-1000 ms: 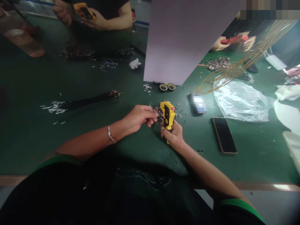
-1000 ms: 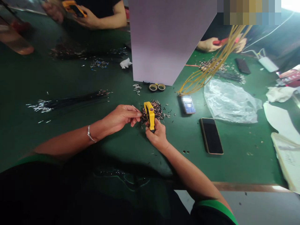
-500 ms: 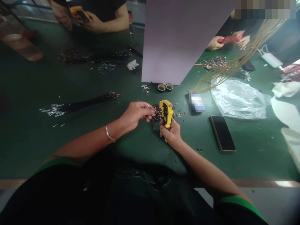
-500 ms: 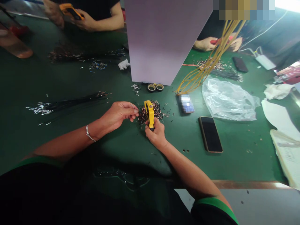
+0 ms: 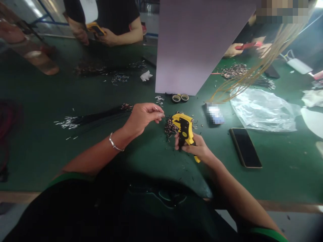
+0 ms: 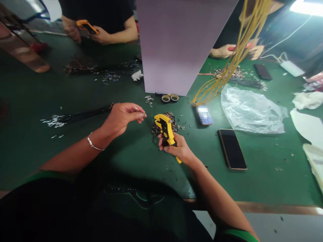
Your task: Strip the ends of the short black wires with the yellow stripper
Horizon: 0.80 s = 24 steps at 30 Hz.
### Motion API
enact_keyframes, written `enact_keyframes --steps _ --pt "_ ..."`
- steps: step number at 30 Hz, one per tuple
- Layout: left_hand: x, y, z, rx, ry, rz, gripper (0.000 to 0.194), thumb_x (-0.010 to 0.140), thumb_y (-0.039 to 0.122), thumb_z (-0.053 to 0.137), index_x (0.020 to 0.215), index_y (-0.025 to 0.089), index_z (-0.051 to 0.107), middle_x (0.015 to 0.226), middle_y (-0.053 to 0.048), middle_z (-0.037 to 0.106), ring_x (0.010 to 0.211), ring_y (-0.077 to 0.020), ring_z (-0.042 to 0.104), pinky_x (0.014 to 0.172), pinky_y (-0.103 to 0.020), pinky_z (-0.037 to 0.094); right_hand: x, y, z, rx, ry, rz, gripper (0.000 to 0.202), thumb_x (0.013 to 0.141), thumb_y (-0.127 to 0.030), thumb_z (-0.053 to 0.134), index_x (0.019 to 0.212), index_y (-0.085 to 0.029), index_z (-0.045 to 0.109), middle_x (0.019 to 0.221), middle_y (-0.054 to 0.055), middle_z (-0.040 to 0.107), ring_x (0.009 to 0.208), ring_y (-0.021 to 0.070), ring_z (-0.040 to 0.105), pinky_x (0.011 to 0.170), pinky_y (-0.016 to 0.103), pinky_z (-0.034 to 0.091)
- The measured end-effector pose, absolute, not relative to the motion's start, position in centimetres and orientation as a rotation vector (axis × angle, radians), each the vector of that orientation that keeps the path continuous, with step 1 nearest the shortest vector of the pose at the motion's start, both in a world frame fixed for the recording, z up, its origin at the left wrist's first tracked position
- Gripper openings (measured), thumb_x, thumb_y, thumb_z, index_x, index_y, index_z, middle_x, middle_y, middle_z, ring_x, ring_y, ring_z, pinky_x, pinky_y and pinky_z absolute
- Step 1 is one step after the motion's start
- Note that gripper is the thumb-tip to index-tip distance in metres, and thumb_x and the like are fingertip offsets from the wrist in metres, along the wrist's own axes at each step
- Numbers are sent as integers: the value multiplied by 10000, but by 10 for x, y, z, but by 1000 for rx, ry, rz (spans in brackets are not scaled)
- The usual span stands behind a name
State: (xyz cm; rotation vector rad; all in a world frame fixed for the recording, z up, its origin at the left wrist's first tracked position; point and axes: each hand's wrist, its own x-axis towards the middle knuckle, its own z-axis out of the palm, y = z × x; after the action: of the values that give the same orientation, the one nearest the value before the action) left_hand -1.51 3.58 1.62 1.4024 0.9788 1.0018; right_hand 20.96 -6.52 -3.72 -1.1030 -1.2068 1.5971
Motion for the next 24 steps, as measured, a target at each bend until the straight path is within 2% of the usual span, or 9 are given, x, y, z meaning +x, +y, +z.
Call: enact_keyframes --steps 6,24 --pt "-16 36 17 1416 982 1042 44 702 184 744 729 152 733 655 -25 677 579 -99 605 605 -262 515 207 -68 -40 -1006 -1179 1708 416 680 -235 764 1075 -175 648 898 55 693 762 199 663 729 362 527" --pt "-14 31 5 1491 1013 992 45 747 206 736 762 164 735 650 -16 663 559 -91 595 610 -260 506 200 -70 -37 -1005 -1210 1704 399 669 -260 767 1036 -166 642 827 43 679 705 189 644 689 353 532"
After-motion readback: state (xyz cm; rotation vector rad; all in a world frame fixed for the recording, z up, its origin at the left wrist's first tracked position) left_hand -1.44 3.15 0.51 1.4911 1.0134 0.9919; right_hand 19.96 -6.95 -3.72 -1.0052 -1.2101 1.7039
